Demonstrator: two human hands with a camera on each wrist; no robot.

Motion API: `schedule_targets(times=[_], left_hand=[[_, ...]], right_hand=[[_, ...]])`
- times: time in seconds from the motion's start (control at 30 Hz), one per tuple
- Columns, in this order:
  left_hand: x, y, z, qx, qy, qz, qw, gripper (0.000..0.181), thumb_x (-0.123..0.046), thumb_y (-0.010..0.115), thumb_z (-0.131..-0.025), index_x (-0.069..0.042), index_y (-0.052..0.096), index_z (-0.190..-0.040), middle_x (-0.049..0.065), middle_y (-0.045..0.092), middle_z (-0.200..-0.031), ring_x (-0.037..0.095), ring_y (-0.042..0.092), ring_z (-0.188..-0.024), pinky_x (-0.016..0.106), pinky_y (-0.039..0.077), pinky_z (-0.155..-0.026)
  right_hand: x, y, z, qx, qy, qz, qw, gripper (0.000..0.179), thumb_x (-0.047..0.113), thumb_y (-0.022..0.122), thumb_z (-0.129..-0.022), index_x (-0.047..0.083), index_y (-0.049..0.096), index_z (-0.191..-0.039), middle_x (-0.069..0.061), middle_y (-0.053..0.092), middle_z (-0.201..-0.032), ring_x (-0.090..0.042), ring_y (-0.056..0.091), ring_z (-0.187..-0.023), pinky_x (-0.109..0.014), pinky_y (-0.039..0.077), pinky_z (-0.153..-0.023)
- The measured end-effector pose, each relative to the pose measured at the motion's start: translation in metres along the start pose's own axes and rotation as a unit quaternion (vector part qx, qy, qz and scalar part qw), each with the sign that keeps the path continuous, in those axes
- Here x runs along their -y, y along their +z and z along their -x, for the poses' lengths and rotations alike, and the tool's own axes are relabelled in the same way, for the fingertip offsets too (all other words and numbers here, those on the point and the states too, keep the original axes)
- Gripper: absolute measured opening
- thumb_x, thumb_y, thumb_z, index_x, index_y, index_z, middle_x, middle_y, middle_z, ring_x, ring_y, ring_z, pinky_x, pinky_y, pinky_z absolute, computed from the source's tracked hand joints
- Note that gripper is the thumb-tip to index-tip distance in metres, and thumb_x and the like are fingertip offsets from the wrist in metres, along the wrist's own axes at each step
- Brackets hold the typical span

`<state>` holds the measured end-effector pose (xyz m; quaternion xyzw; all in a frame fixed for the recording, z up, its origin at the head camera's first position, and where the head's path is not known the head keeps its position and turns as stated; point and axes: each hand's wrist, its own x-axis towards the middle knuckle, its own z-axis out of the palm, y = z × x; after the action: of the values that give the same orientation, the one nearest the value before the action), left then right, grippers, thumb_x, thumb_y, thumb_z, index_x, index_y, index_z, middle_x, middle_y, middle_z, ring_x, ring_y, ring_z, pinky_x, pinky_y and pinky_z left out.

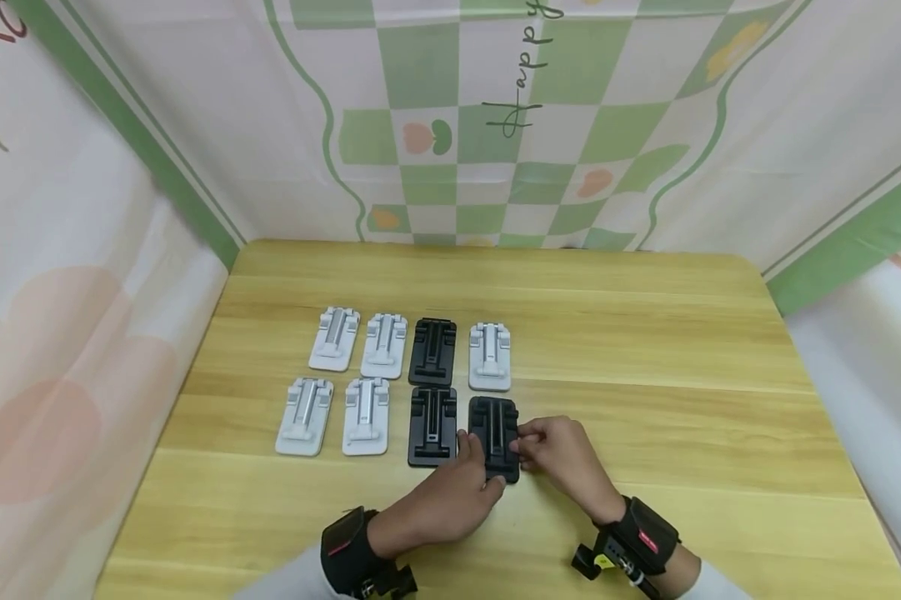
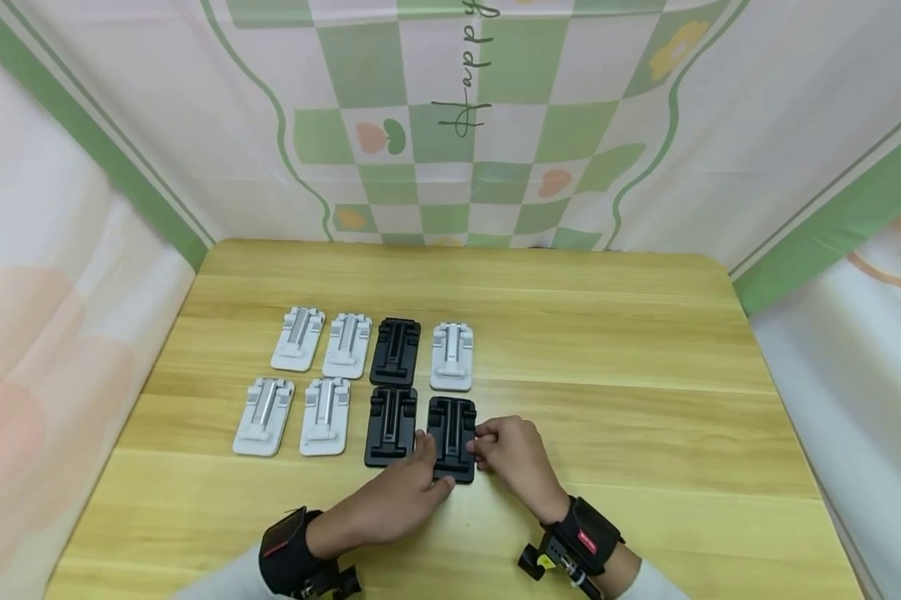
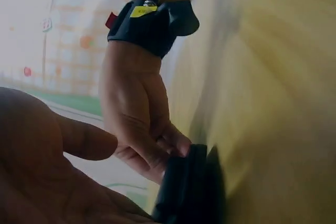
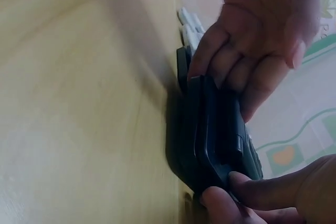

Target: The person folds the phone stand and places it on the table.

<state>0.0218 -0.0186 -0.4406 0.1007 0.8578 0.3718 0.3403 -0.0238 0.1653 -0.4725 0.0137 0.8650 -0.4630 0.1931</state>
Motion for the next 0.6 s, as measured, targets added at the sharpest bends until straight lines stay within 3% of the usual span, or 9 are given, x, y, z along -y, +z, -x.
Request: schedule_targets(times=[0.07,0.1,0.17,0.2,0.27,0.33,0.47,0.53,0.6], left_hand=[[0.000,0.000,-0.003,-0.009,0.011,-0.044,0.9989,0.068,-0.038,0.034,-0.103,0.016,0.029,-0.144,0.034,0.014,-0.155,0.041,0.055,-0.115,0.043,0.054,-0.074],[0.000,0.000,-0.004,-0.012,0.014,-0.069,0.9974,0.066,-0.037,0.034,-0.103,0.016,0.035,-0.142,0.035,0.019,-0.153,0.041,0.047,-0.125,0.042,0.054,-0.082],[-0.001,0.001,-0.008,-0.022,0.029,-0.125,0.9914,0.060,-0.033,0.035,-0.104,0.017,0.047,-0.134,0.036,0.031,-0.148,0.042,0.043,-0.129,0.043,0.054,-0.084],[-0.002,0.001,-0.010,-0.028,0.038,-0.152,0.9873,0.056,-0.031,0.035,-0.103,0.016,0.053,-0.128,0.037,0.036,-0.144,0.045,0.045,-0.127,0.042,0.056,-0.076],[-0.002,0.003,-0.014,-0.042,0.055,-0.214,0.9743,0.053,-0.028,0.038,-0.103,0.016,0.058,-0.123,0.039,0.045,-0.136,0.046,0.060,-0.108,0.038,0.058,-0.057],[-0.004,0.005,-0.016,-0.057,0.081,-0.289,0.9521,0.045,-0.024,0.043,-0.101,0.012,0.067,-0.111,0.038,0.054,-0.127,0.046,0.065,-0.096,0.034,0.053,-0.040],[-0.007,0.011,-0.021,-0.075,0.076,-0.386,0.9161,0.032,-0.022,0.054,-0.094,-0.004,0.077,-0.080,0.030,0.063,-0.119,0.043,0.064,-0.102,0.031,0.054,-0.039],[-0.008,0.013,-0.025,-0.074,0.058,-0.404,0.9098,0.033,-0.023,0.058,-0.091,-0.010,0.075,-0.066,0.027,0.065,-0.118,0.043,0.059,-0.113,0.031,0.055,-0.043],[-0.010,0.013,-0.028,-0.066,0.033,-0.407,0.9104,0.031,-0.025,0.060,-0.090,-0.012,0.074,-0.066,0.025,0.066,-0.118,0.041,0.060,-0.113,0.030,0.053,-0.041]], right_hand=[[0.001,0.002,0.000,-0.007,-0.004,0.016,0.9998,0.019,-0.003,0.064,-0.083,-0.010,0.072,-0.099,-0.008,0.074,-0.076,-0.015,0.069,-0.061,-0.022,0.058,-0.053],[0.001,0.003,0.000,-0.011,-0.007,0.024,0.9996,0.018,-0.004,0.065,-0.082,-0.009,0.072,-0.098,-0.007,0.073,-0.076,-0.015,0.069,-0.060,-0.022,0.058,-0.053],[0.001,0.005,0.000,-0.017,-0.015,0.041,0.9989,0.017,-0.003,0.067,-0.081,-0.008,0.073,-0.096,-0.006,0.073,-0.074,-0.014,0.068,-0.058,-0.021,0.057,-0.052],[0.001,0.006,0.000,-0.021,-0.020,0.049,0.9984,0.016,-0.003,0.068,-0.080,-0.007,0.074,-0.095,-0.005,0.073,-0.073,-0.013,0.067,-0.057,-0.021,0.057,-0.051],[0.000,0.007,-0.001,-0.026,-0.033,0.062,0.9972,0.016,-0.003,0.069,-0.080,-0.006,0.074,-0.094,-0.004,0.073,-0.072,-0.012,0.067,-0.056,-0.020,0.056,-0.051],[-0.001,0.008,-0.001,-0.028,-0.043,0.072,0.9961,0.014,-0.001,0.070,-0.080,-0.004,0.075,-0.093,-0.002,0.073,-0.071,-0.010,0.066,-0.056,-0.020,0.056,-0.051],[-0.002,0.010,-0.003,-0.030,-0.054,0.078,0.9951,0.013,0.000,0.070,-0.081,-0.002,0.076,-0.092,0.001,0.072,-0.069,-0.009,0.065,-0.056,-0.020,0.055,-0.052],[-0.003,0.011,-0.004,-0.030,-0.053,0.074,0.9954,0.013,-0.001,0.068,-0.081,-0.002,0.076,-0.091,0.001,0.072,-0.070,-0.009,0.066,-0.056,-0.020,0.055,-0.052],[-0.004,0.012,-0.005,-0.031,-0.050,0.067,0.9960,0.013,-0.003,0.067,-0.081,-0.003,0.075,-0.092,0.000,0.073,-0.071,-0.009,0.066,-0.057,-0.020,0.055,-0.051]])
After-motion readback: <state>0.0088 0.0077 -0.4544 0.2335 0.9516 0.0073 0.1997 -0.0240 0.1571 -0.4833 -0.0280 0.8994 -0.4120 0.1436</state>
